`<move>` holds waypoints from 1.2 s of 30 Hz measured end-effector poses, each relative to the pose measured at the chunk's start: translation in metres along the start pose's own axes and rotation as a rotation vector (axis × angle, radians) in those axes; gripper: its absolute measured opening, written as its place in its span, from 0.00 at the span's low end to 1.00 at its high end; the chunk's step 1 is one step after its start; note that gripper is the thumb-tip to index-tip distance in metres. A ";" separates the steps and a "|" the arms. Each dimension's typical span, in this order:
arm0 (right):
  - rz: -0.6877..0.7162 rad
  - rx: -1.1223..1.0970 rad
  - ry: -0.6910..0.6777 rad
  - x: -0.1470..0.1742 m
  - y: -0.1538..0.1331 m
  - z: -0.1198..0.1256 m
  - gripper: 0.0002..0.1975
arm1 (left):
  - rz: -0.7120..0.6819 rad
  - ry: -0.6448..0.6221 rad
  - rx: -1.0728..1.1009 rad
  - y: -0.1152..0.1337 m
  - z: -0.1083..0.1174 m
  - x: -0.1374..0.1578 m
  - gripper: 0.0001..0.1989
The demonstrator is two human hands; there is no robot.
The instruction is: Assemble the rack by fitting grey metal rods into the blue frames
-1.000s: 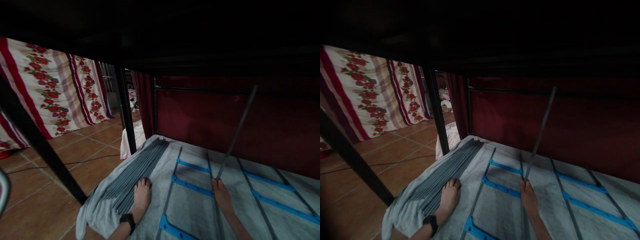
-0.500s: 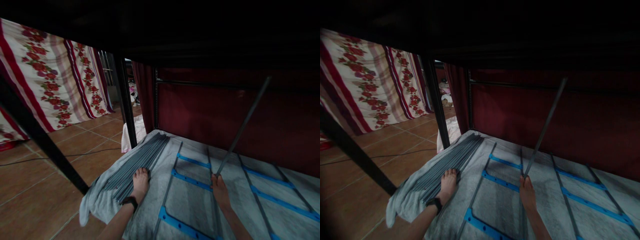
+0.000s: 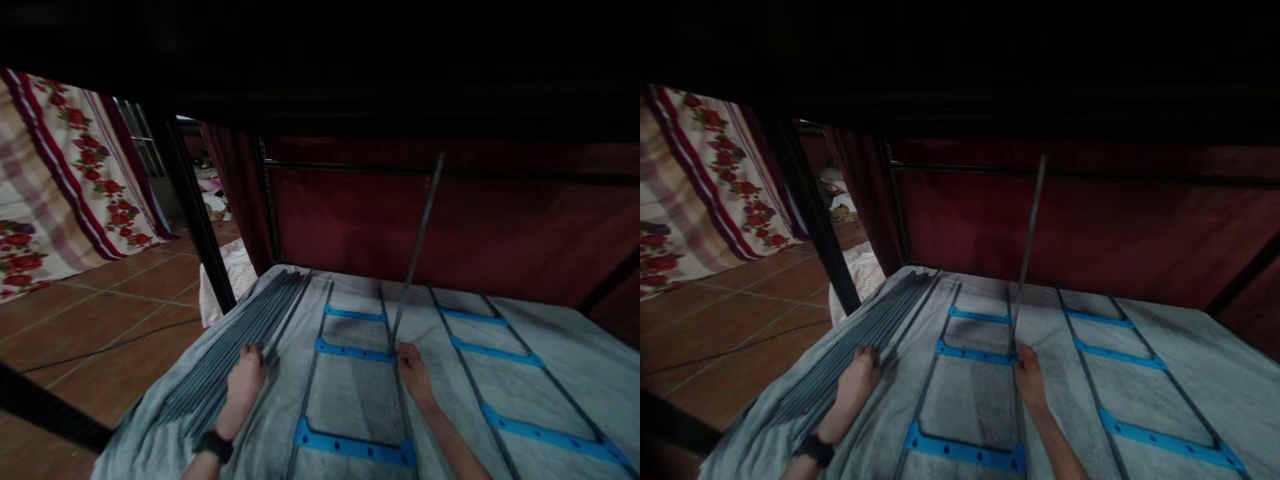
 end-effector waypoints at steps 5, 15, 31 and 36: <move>-0.218 -0.301 -0.177 0.049 -0.012 -0.035 0.17 | -0.126 -0.267 0.839 0.102 -0.030 0.052 0.11; -0.313 -0.534 0.100 0.059 -0.006 -0.001 0.17 | -0.084 -0.604 1.180 0.197 -0.058 0.108 0.24; -0.241 -1.155 0.089 -0.120 -0.060 0.013 0.12 | -0.819 0.112 0.666 0.303 0.006 0.017 0.18; 0.176 -0.959 0.428 -0.144 -0.089 0.127 0.16 | -0.431 0.247 0.399 0.198 -0.030 -0.041 0.20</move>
Point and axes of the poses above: each hand's wrist, its own x-axis away from the middle knuckle, its own z-axis out of the back of the hand, y = z × x, the point moved 9 cm from there along -x, towards the middle knuckle, and after that the axes turned 15 degrees about -x, right-handed, at the moved point
